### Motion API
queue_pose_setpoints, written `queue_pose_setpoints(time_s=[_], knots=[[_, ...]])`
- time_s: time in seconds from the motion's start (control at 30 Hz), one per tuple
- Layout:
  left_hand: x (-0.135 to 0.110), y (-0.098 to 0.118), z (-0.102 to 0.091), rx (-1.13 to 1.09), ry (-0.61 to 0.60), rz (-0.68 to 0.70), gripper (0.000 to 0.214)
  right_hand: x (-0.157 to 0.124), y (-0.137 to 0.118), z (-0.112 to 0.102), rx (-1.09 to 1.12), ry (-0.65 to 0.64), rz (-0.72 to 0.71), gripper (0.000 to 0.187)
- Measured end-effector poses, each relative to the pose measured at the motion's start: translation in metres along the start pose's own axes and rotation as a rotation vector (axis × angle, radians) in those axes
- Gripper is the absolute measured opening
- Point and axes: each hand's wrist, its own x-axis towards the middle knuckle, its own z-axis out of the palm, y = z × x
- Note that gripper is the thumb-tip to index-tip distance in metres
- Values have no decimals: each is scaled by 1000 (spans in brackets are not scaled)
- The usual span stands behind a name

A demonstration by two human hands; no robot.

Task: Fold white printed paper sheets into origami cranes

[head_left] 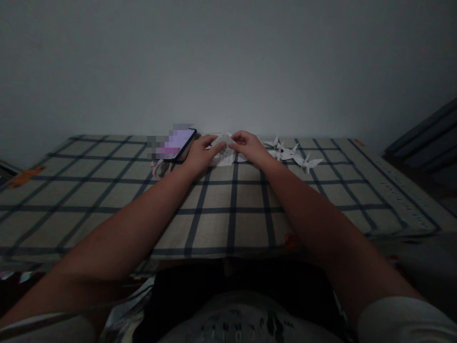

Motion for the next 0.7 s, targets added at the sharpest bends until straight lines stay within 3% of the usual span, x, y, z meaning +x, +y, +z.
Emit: queue_pose_setpoints(time_s=[0.13,0.33,0.5,0.7], knots=[[-2,1,-1,3,1,-24,38,-4,-6,1,-20,-5,-18,21],[-4,4,-1,90,-45,-5,34,-3,-6,-1,-147,40,-164,17],[-5,8,-3,227,-113,56,36,-3,-9,-2,-181,4,-154,13],[-3,3,-4,218,-133,35,38,-1,-5,-2,-159,-3,-169,12]])
